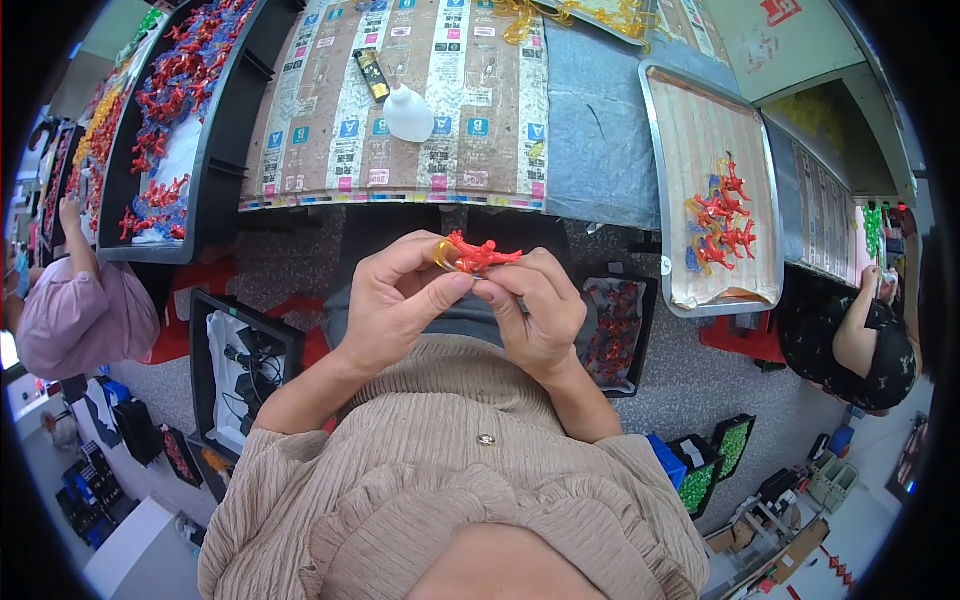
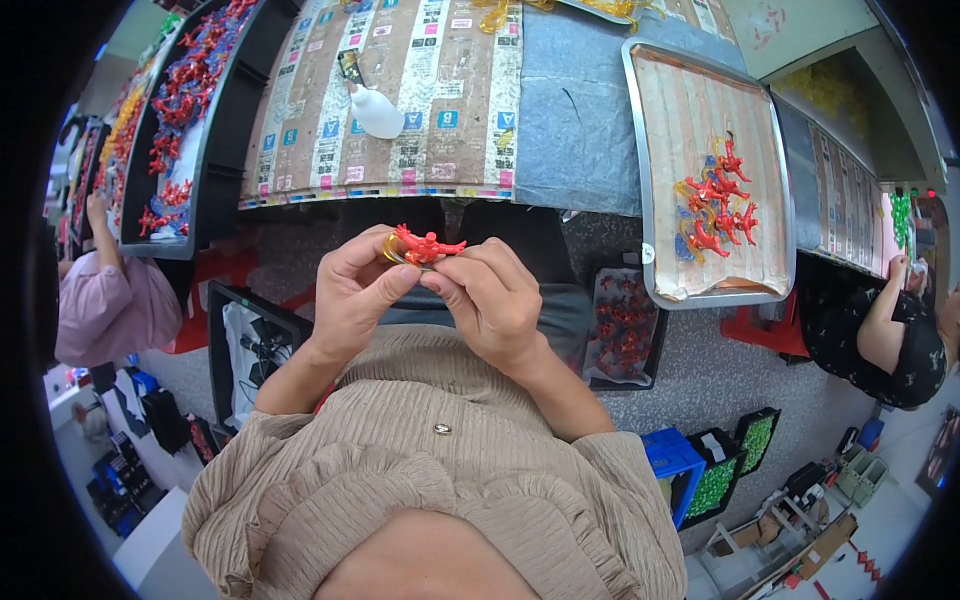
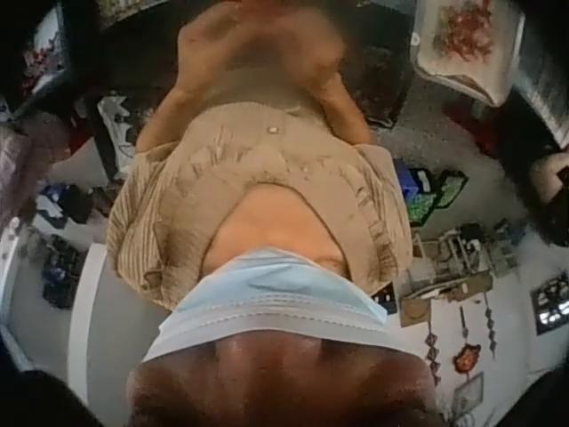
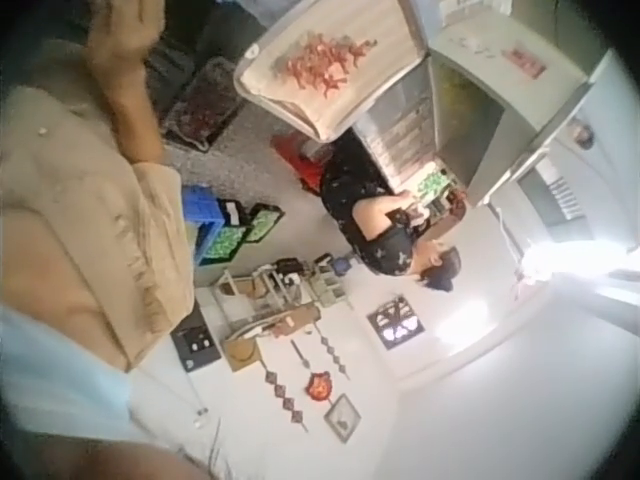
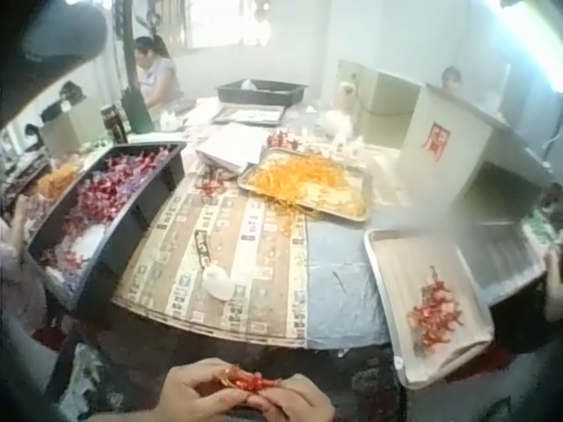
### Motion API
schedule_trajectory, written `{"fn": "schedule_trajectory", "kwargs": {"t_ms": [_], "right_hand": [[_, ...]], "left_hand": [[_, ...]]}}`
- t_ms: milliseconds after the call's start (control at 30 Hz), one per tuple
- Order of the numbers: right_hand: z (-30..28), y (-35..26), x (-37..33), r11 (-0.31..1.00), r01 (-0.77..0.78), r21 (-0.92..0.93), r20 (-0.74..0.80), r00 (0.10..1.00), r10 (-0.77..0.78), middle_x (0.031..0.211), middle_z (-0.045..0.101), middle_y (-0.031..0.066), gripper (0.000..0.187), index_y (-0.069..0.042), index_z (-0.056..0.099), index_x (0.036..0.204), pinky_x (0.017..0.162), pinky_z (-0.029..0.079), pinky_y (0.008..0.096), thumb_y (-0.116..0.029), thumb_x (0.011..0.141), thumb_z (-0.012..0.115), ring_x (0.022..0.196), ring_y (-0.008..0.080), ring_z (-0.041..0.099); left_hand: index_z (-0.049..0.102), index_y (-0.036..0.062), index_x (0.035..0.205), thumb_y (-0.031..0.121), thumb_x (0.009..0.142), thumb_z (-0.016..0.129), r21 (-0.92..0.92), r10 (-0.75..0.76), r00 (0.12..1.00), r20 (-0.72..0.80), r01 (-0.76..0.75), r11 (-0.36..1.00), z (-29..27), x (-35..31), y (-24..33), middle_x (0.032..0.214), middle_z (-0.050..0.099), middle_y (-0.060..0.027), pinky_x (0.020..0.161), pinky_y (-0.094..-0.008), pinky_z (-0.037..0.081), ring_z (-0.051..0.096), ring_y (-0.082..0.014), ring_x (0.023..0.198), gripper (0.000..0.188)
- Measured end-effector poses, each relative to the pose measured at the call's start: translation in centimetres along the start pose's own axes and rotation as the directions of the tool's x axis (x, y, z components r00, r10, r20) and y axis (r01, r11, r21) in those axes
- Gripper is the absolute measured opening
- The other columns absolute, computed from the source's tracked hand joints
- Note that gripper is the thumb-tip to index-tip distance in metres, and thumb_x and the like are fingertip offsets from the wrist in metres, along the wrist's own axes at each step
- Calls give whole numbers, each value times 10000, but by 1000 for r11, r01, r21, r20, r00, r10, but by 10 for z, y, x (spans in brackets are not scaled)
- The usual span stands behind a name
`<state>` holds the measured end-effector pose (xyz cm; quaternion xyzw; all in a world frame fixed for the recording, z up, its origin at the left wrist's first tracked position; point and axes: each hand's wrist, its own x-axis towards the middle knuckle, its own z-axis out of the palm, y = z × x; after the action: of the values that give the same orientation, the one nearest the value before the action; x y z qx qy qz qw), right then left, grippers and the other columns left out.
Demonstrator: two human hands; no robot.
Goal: The person assembles small red and yellow toy figurines by gluing their small parts together with a glue bottle.
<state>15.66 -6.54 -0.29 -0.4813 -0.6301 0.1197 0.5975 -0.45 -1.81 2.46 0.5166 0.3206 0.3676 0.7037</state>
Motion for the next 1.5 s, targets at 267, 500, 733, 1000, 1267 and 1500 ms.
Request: {"fn": "schedule_trajectory", "kwargs": {"t_ms": [267, 500, 733, 1000, 1267, 1500], "right_hand": [[4, 1, -4, 1000, -12, -10, -22, 1000, 12, 757, 608, 72, 172, -19, 648, 827, 526, 445, 297, -103, 733, 765, 610, 210, 559], [1, 3, 0, 997, -72, 36, 40, 997, 71, 766, 607, 84, 183, -18, 649, 830, 534, 462, 301, -99, 722, 773, 630, 216, 573], [-7, 2, 8, 974, -203, 97, 162, 969, 186, 823, 616, 98, 155, 8, 662, 870, 548, 510, 243, -3, 742, 748, 660, 151, 615], [-16, 0, 14, 977, -205, 56, 155, 969, 194, 821, 613, 91, 157, 1, 673, 874, 548, 514, 242, 4, 736, 749, 666, 151, 618], [-26, 7, 24, 981, -193, -6, 128, 973, 192, 810, 613, 88, 176, -25, 688, 873, 576, 497, 280, -27, 717, 770, 693, 189, 609], [-34, 17, 34, 957, -289, -5, 166, 944, 285, 817, 619, 89, 180, -38, 694, 888, 607, 492, 283, -57, 724, 764, 721, 198, 616]], "left_hand": [[630, -19, 1077, 42, 879, 650, -81, -21, 999, -42, 18, 997, 1, -3, -14, 1036, 609, -48, 837, -244, 481, 596, -101, 930, 209], [594, 14, 1158, 114, 866, 677, -403, -239, 971, -23, 210, 891, -6, -5, -19, 1097, 630, -62, 866, -272, 503, 607, -129, 982, 319], [575, 19, 1151, 159, 858, 684, -425, -238, 971, -21, 206, 881, -2, -6, -16, 1109, 633, -69, 884, -322, 509, 615, -160, 1007, 342], [588, 27, 1158, 81, 846, 687, -463, -289, 957, -22, 246, 851, 5, -1, -10, 1118, 630, -73, 896, -300, 505, 607, -151, 1019, 332], [591, 16, 1152, 26, 862, 655, -431, -331, 943, -29, 287, 855, 12, 14, 1, 1120, 630, -70, 909, -303, 502, 607, -152, 1021, 298], [557, 12, 1200, -8, 861, 634, -420, -462, 886, 37, 434, 797, 9, 29, 13, 1145, 614, -93, 870, -312, 534, 611, -159, 1028, 348]]}}
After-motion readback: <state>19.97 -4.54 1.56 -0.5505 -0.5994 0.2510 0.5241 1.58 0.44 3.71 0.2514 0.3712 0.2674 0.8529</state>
